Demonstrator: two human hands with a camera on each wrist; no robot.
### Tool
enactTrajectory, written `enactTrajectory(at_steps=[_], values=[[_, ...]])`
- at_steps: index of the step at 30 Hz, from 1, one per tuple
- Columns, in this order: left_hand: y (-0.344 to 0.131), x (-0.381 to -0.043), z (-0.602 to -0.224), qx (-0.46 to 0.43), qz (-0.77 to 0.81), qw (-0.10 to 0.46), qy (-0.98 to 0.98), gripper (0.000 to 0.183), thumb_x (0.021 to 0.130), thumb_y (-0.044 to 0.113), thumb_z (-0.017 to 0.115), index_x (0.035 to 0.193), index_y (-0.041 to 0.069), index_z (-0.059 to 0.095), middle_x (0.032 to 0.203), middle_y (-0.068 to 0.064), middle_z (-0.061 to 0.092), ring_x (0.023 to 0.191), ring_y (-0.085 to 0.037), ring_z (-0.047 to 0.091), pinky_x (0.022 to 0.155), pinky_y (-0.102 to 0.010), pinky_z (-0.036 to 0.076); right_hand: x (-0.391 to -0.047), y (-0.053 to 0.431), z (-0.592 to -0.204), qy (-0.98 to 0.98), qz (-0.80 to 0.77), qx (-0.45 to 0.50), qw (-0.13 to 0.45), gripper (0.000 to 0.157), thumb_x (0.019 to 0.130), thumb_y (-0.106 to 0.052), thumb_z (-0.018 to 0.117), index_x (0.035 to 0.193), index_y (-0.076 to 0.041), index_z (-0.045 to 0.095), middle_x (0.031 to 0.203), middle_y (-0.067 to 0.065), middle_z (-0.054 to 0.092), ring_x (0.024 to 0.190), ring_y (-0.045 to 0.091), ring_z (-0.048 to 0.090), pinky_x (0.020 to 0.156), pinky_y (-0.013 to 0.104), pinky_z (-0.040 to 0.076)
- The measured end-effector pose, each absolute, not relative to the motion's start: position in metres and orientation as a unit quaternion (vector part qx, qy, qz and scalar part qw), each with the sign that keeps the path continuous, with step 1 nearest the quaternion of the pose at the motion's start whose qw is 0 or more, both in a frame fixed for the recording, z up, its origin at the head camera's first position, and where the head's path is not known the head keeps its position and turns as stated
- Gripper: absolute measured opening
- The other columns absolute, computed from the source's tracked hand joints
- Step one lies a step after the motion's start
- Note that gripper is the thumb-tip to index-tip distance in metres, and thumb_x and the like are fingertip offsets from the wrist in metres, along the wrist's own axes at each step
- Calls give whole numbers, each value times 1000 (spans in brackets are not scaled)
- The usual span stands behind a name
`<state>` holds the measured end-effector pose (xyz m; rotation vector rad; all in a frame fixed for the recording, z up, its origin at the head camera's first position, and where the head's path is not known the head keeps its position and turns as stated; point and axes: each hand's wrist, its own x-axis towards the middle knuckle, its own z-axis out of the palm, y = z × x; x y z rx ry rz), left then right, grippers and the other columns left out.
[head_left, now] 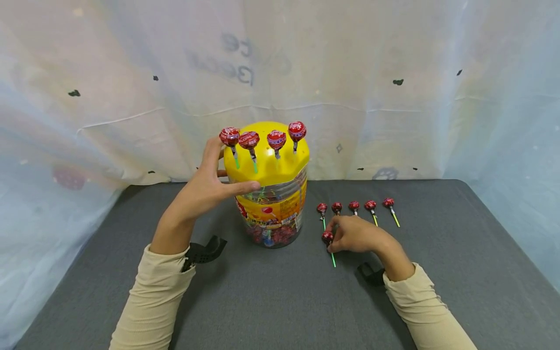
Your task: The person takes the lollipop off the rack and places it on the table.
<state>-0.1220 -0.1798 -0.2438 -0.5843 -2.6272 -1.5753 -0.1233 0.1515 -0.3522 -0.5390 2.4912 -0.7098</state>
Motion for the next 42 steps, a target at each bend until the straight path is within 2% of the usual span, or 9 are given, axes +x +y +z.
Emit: enactTrajectory(at_steps=[5, 13, 19, 23, 27, 33, 39, 42], values=[[-179, -123, -244, -188, -506, 8, -842, 94, 81, 32, 82, 152, 30, 20, 154, 1, 17, 145, -23, 21, 109, -57, 37, -123, 152, -351, 918, -254, -190, 238, 43, 83, -21, 79, 118, -4, 60, 88, 0, 74, 75, 9, 61, 68, 29, 49], [-177, -125, -245, -194, -498, 15, -845, 93, 81, 33, 82, 151, 28, 22, 152, -1, 20, 142, -22, 23, 108, -56, 37, -122, 154, -345, 923, -249, -171, 239, 60, 83, -27, 80, 132, -2, 57, 90, -1, 76, 79, 8, 64, 70, 29, 52], [-175, -124, -245, -192, -485, 23, -853, 92, 80, 35, 82, 150, 24, 22, 150, -3, 22, 139, -22, 27, 106, -54, 38, -121, 156, -335, 931, -241, -159, 223, 60, 84, -26, 79, 135, -4, 57, 90, -2, 76, 81, 9, 66, 72, 31, 53], [-177, -123, -244, -186, -477, 20, -859, 95, 81, 37, 82, 151, 26, 19, 152, -3, 21, 140, -24, 28, 105, -55, 41, -119, 159, -323, 937, -233, -171, 195, 59, 86, -26, 78, 136, -3, 56, 89, -3, 75, 79, 8, 65, 71, 31, 52], [-185, -124, -241, -194, -471, 17, -860, 94, 84, 34, 80, 153, 26, 17, 154, -3, 20, 142, -29, 27, 104, -56, 42, -114, 155, -302, 939, -246, -203, 129, 54, 88, -24, 77, 135, -7, 57, 89, -6, 73, 78, 8, 65, 71, 30, 53], [-186, -125, -243, -218, -473, 30, -853, 89, 85, 30, 79, 153, 26, 22, 153, -3, 20, 141, -30, 27, 103, -55, 42, -98, 133, -258, 923, -305, -236, -17, 44, 91, -25, 74, 132, -19, 59, 97, -10, 71, 80, 8, 63, 71, 30, 51], [-177, -119, -245, -209, -459, 58, -862, 92, 81, 34, 83, 150, 24, 23, 152, -4, 18, 139, -30, 26, 100, -51, 40, -97, 104, -230, 861, -414, -254, -153, 49, 90, -19, 75, 135, -13, 55, 114, 0, 67, 87, 11, 61, 77, 24, 52], [-175, -118, -245, -208, -451, 67, -866, 91, 80, 35, 83, 147, 21, 23, 153, -4, 17, 140, -29, 25, 100, -51, 37, -103, 89, -226, 819, -473, -254, -203, 54, 88, -13, 76, 137, -9, 52, 119, 6, 64, 88, 14, 61, 78, 20, 51]])
